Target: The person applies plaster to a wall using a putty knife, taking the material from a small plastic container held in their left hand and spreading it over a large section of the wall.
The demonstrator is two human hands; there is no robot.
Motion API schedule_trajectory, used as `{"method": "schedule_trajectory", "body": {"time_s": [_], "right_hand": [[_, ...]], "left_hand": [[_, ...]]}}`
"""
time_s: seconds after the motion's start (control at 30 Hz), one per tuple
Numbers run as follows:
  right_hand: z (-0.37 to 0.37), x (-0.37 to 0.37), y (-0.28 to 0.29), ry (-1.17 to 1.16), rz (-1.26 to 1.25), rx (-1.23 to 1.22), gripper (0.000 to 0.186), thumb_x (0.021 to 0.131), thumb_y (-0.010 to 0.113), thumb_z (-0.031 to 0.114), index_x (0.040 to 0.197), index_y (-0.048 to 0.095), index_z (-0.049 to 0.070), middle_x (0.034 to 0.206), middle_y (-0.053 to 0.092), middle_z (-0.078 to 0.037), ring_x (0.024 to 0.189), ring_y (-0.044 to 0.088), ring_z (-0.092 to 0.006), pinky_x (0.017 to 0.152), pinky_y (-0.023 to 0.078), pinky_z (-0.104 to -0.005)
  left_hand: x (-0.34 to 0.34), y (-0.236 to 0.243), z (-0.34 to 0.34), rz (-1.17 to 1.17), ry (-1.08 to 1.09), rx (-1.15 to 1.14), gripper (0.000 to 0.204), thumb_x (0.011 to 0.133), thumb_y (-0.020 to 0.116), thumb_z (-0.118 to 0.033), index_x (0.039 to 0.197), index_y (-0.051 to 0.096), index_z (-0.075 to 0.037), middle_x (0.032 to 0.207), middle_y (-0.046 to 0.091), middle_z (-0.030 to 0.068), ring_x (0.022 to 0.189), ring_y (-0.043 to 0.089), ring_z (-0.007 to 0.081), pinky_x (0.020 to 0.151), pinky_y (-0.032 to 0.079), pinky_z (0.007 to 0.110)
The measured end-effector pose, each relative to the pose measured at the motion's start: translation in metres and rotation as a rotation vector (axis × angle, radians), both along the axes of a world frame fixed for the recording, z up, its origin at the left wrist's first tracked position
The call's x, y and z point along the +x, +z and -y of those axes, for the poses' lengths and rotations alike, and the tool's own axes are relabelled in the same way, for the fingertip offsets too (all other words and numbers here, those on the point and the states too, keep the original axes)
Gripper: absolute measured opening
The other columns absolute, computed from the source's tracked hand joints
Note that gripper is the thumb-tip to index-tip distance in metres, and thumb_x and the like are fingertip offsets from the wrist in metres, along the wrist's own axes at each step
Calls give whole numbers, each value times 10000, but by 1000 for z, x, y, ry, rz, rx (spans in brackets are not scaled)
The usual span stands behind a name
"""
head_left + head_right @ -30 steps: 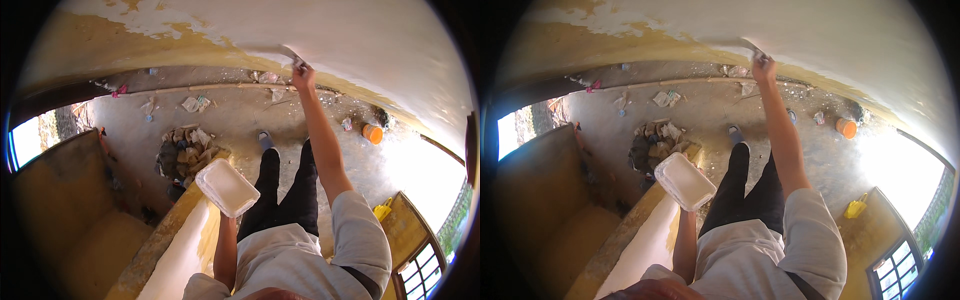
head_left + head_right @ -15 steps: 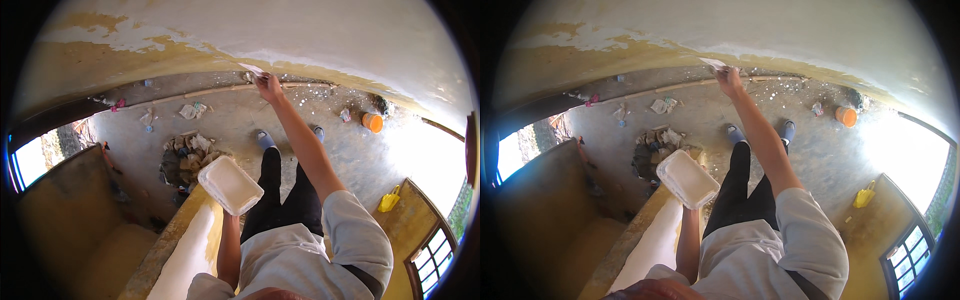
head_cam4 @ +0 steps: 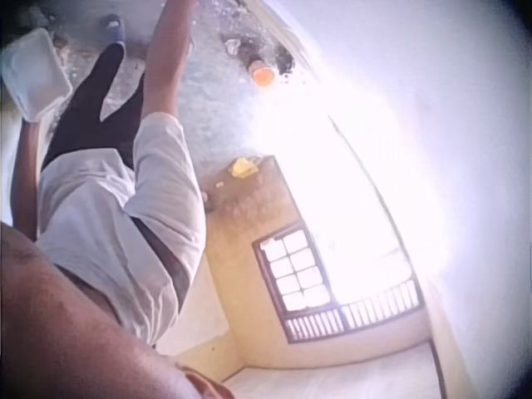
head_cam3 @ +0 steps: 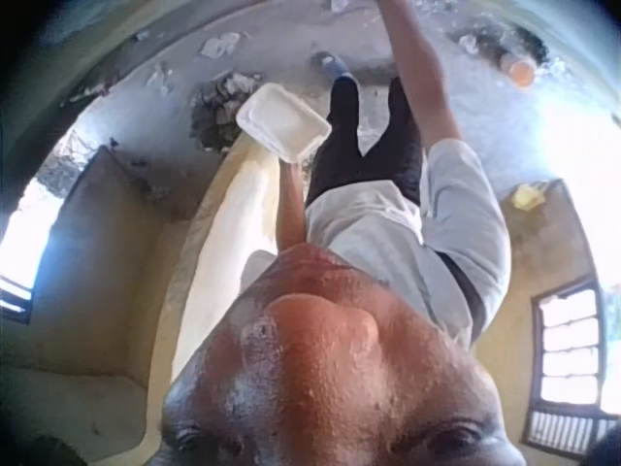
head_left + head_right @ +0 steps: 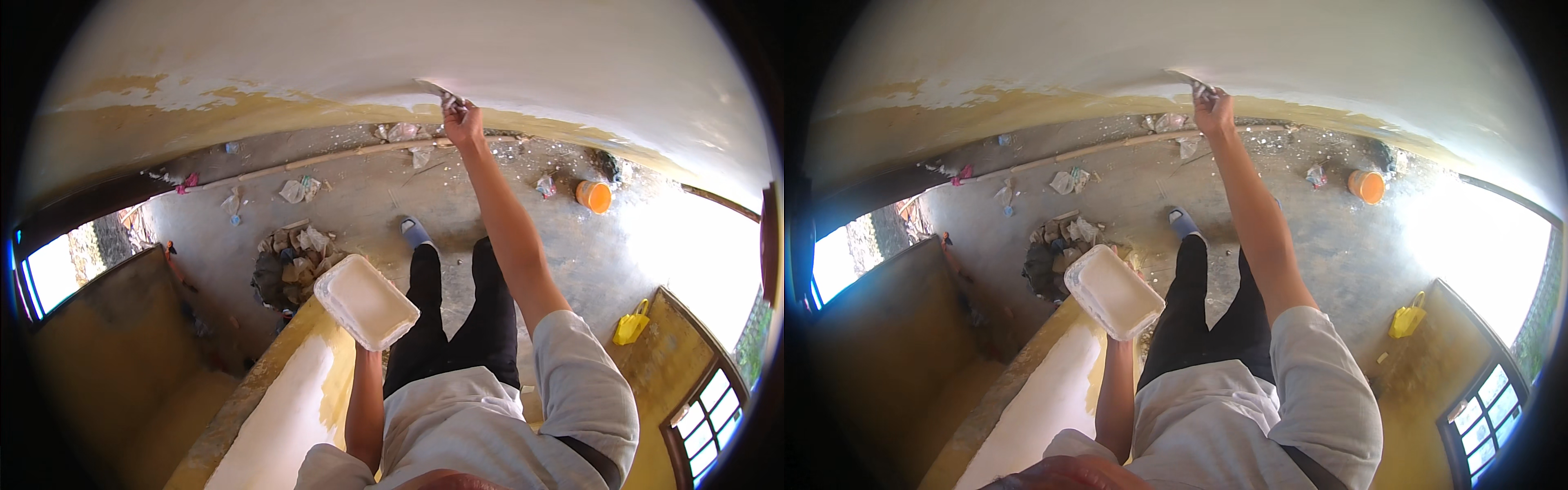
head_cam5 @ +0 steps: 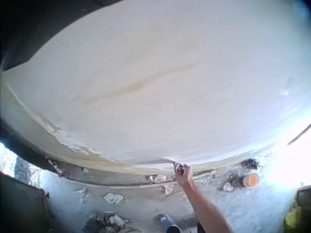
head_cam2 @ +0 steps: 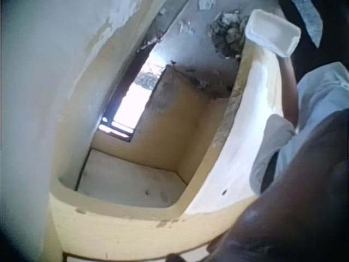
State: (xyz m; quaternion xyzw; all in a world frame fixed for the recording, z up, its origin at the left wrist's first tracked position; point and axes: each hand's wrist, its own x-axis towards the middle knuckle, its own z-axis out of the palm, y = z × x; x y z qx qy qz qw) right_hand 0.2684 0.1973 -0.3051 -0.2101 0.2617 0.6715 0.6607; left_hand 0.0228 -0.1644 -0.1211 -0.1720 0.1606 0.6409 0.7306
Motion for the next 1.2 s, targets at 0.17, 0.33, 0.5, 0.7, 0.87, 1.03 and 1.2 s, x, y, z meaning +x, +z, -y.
{"method": "schedule_trajectory", "body": {"time_s": [0.17,0.33,0.5,0.7,0.87,1.03,1.2], "right_hand": [[37,110,16,-92,71,-10,295,979,331,49,1078,452,-202,936,580,-245,761,616,-221,628,573,-219],[84,164,42,-173,150,-75,315,936,395,7,1155,474,-206,919,607,-217,728,608,-202,633,563,-227],[112,118,38,121,414,-52,199,904,481,12,1043,572,-98,903,652,-174,698,597,-220,602,518,-284],[98,-46,23,354,339,-120,116,928,521,27,1011,586,-21,867,592,-115,706,564,-192,666,536,-305],[49,-184,9,383,20,47,146,932,498,32,1001,550,-86,928,613,-163,813,629,-256,754,571,-318],[-12,-255,12,279,-35,62,192,925,436,5,1037,516,-129,1003,615,-220,878,641,-284,766,584,-325],[-28,-237,15,178,-122,76,247,934,381,1,1073,479,-178,1056,597,-269,891,639,-296,731,591,-300]], "left_hand": [[39,1,-1,44,-27,8,805,916,644,-458,1564,242,-199,1309,552,180,1147,519,387,1018,427,521],[54,4,0,69,-28,18,798,917,643,-455,1562,247,-201,1308,552,177,1147,521,385,1021,423,524],[50,5,1,73,-16,48,791,918,642,-453,1560,253,-204,1307,553,175,1147,522,383,1024,420,528],[18,10,15,57,30,49,783,918,641,-450,1558,260,-206,1306,554,172,1147,525,380,1028,416,532],[-18,13,35,29,77,19,777,919,640,-448,1556,265,-209,1304,555,170,1147,526,378,1032,413,536],[-53,17,44,-6,98,8,770,920,639,-445,1554,271,-211,1303,555,167,1148,528,376,1035,410,540],[-72,18,50,-29,112,-9,764,921,638,-443,1553,276,-213,1302,556,165,1148,530,374,1038,407,543]]}}
